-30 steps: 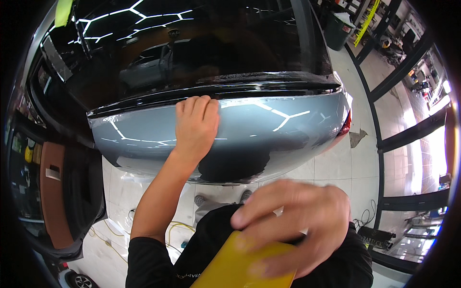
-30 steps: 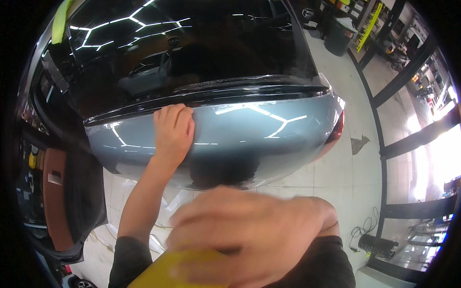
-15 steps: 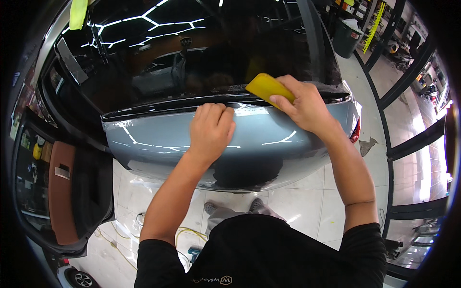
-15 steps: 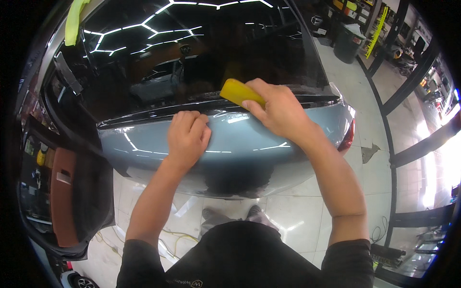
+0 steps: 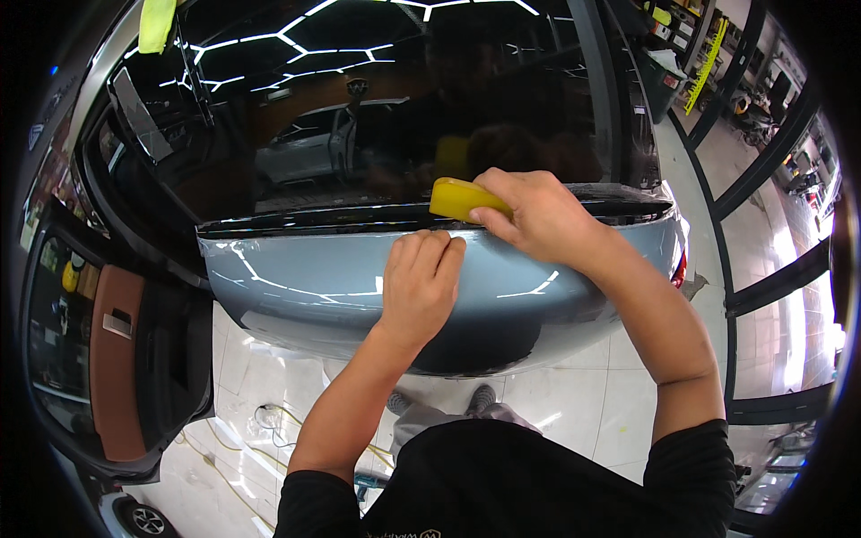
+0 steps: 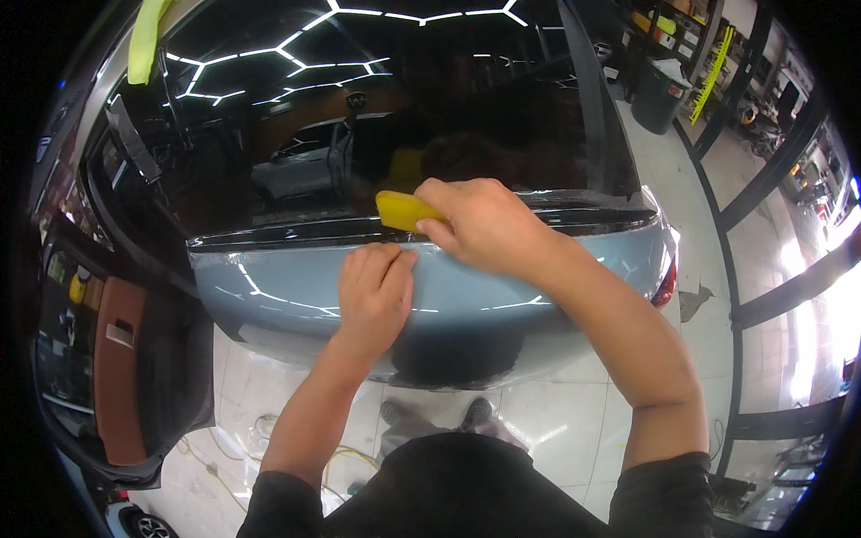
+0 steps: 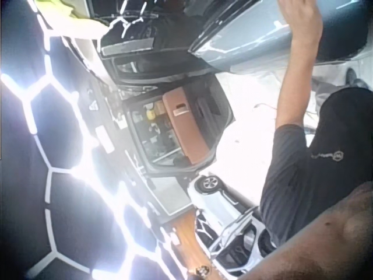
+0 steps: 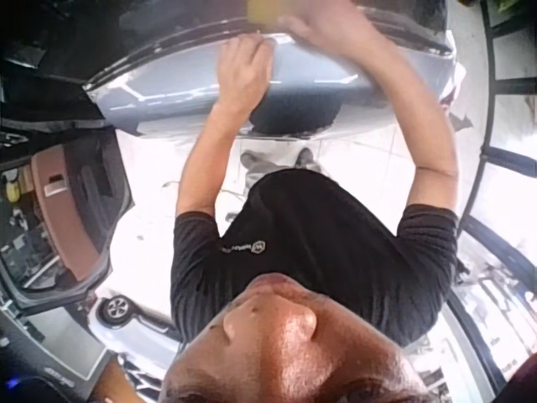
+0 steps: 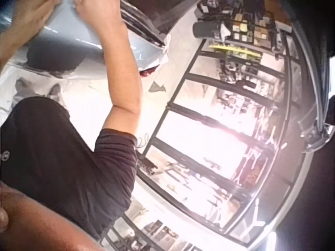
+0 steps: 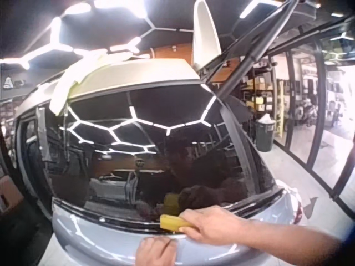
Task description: The person applies a protective film to the rear bumper of a car. They use a yellow squeegee to smooth the film and a yellow cloth to wipe the surface, then use a knife to trim the excess film along the edges.
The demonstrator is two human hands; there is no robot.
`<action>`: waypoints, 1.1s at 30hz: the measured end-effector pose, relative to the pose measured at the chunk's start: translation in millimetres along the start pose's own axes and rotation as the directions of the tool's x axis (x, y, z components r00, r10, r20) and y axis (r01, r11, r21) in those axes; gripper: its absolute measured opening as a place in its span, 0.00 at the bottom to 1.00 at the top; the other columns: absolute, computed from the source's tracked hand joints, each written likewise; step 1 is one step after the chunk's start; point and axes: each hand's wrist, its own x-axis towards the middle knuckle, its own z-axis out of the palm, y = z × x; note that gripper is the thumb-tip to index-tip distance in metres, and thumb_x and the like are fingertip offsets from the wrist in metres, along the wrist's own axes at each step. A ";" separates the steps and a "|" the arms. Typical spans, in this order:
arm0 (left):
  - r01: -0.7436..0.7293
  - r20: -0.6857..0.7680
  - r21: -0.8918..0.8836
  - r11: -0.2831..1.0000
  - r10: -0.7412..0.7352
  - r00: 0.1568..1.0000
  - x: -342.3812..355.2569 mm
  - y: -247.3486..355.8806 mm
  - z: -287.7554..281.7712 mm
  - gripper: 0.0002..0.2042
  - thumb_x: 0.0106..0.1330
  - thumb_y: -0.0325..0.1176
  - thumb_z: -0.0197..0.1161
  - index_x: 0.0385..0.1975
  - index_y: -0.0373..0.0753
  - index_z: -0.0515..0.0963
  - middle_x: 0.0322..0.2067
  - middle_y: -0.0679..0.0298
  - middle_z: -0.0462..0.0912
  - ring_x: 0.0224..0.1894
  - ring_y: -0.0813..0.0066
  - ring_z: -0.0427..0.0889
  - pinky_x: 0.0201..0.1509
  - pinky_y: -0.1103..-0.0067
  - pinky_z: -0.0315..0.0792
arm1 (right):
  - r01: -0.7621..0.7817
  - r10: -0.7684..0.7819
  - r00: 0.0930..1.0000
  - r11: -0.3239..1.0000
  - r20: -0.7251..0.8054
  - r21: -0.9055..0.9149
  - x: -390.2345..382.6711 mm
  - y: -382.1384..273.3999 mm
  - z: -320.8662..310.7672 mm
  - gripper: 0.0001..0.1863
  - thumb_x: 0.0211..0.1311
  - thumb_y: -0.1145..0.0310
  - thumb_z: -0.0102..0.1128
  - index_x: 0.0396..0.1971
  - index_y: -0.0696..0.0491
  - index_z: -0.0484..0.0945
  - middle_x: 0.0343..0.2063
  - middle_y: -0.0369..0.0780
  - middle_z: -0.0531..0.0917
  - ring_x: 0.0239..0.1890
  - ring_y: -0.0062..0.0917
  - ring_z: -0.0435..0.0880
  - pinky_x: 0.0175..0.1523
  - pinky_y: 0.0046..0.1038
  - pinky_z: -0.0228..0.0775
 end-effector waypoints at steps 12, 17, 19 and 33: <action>0.111 -0.033 -0.054 0.992 -0.113 0.993 -5.1 -0.6 -6.2 0.15 0.50 0.16 0.65 0.39 0.36 0.80 0.38 0.60 0.78 0.41 0.60 0.77 0.45 0.69 0.70 | 0.001 -0.002 0.999 1.000 -0.039 -0.021 -11.6 5.0 -12.3 0.12 0.60 0.68 0.65 0.40 0.57 0.76 0.30 0.48 0.83 0.33 0.45 0.82 0.38 0.40 0.75; 0.471 -0.189 -0.345 0.812 -0.552 0.812 -14.1 -9.8 -8.4 0.11 0.61 0.14 0.57 0.41 0.33 0.79 0.40 0.60 0.78 0.42 0.69 0.77 0.49 0.77 0.71 | 0.079 -0.080 0.997 0.995 -0.009 -0.053 -0.6 -1.3 -2.8 0.10 0.60 0.70 0.65 0.37 0.56 0.75 0.27 0.47 0.82 0.31 0.44 0.82 0.37 0.39 0.75; 0.479 -0.229 -0.510 0.715 -0.649 0.725 -15.6 -14.9 -7.8 0.09 0.67 0.16 0.53 0.42 0.31 0.79 0.43 0.59 0.77 0.45 0.75 0.76 0.51 0.82 0.70 | 0.084 -0.084 0.996 0.995 0.016 -0.050 4.2 -5.3 1.1 0.09 0.60 0.70 0.64 0.36 0.55 0.75 0.27 0.46 0.82 0.30 0.43 0.82 0.37 0.39 0.75; 0.440 -0.224 -0.601 0.667 -0.669 0.709 -20.6 -20.0 -11.7 0.09 0.66 0.17 0.56 0.42 0.32 0.79 0.44 0.61 0.76 0.43 0.77 0.76 0.49 0.83 0.69 | 0.120 -0.122 0.992 0.990 -0.031 -0.079 18.4 -25.2 12.5 0.09 0.58 0.69 0.66 0.33 0.55 0.75 0.24 0.44 0.79 0.30 0.40 0.81 0.36 0.39 0.74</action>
